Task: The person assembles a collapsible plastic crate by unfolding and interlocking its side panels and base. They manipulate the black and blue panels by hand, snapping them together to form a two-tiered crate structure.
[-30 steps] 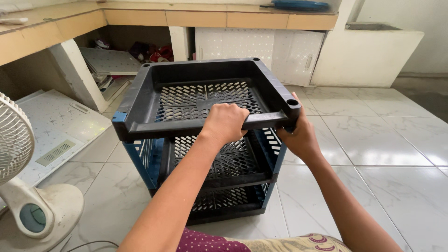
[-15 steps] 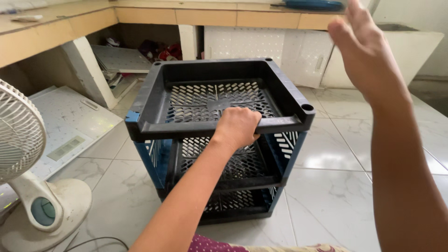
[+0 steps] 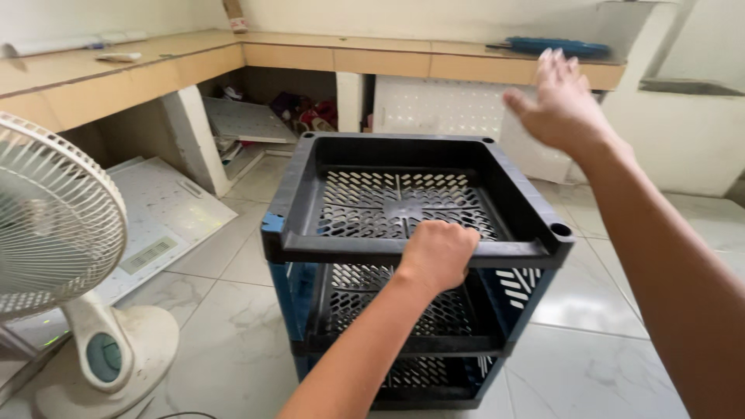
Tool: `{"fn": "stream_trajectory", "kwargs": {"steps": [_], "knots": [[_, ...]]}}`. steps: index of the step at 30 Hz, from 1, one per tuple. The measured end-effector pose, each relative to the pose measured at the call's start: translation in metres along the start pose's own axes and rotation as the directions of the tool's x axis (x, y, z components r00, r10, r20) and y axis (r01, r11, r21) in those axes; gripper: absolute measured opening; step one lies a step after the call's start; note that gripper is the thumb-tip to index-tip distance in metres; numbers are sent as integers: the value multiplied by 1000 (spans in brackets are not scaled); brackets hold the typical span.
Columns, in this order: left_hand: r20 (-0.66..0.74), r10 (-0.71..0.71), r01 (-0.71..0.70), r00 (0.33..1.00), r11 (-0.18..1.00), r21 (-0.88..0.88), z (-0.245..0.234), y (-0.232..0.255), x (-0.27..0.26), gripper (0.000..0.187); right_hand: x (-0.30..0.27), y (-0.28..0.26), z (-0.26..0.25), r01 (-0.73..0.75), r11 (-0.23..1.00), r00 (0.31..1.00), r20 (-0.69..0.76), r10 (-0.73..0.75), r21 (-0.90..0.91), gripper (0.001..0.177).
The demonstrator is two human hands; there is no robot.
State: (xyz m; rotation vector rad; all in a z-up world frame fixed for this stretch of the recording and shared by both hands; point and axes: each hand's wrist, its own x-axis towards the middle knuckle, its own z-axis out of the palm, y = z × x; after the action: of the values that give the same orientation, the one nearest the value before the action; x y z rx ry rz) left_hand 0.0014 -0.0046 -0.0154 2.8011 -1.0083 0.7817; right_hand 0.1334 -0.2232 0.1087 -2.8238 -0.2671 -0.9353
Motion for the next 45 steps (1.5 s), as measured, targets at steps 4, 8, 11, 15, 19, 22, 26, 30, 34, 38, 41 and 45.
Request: {"fn": "stream_trajectory", "kwargs": {"steps": [4,8,11,15,19,22,26,30,34,38,41,45], "knots": [[11,0,0,1000,999,-33,-15,0,-6,25,-12,8,78,-123,980,944,287,164,-156,82],[114,-33,52,993,984,-170,-33,-2,-15,57,-25,44,130,-187,966,890,386,243,-176,80],[143,-94,122,985,971,-205,-54,-34,-19,70,-19,34,119,-197,955,868,413,275,-222,78],[-102,-398,411,912,888,206,-82,-126,-38,58,4,-39,79,34,981,922,384,44,-194,76],[77,-763,763,642,626,-159,-83,-191,-70,92,58,-154,38,337,907,939,-19,-343,252,84],[311,-772,814,554,424,-397,-68,-201,-88,77,87,-255,40,442,830,893,-260,-368,340,78],[305,-762,812,571,472,-343,-54,-202,-88,61,57,-335,139,576,713,628,-342,-699,-400,73],[302,-764,810,570,460,-364,-63,-198,-97,60,51,-318,240,797,587,586,57,-808,142,29],[127,-789,770,601,529,-356,-71,-163,-110,69,64,-285,248,679,694,672,178,-719,241,40],[-56,-813,721,580,543,-430,-72,-139,-130,64,58,-203,177,199,977,821,531,-211,80,76],[-95,-793,683,602,573,-453,-63,-153,-132,61,46,-91,123,92,924,816,560,144,-372,81],[-331,-652,517,683,751,-411,-41,-211,-117,63,35,31,101,-213,958,654,701,285,-190,108]]}}
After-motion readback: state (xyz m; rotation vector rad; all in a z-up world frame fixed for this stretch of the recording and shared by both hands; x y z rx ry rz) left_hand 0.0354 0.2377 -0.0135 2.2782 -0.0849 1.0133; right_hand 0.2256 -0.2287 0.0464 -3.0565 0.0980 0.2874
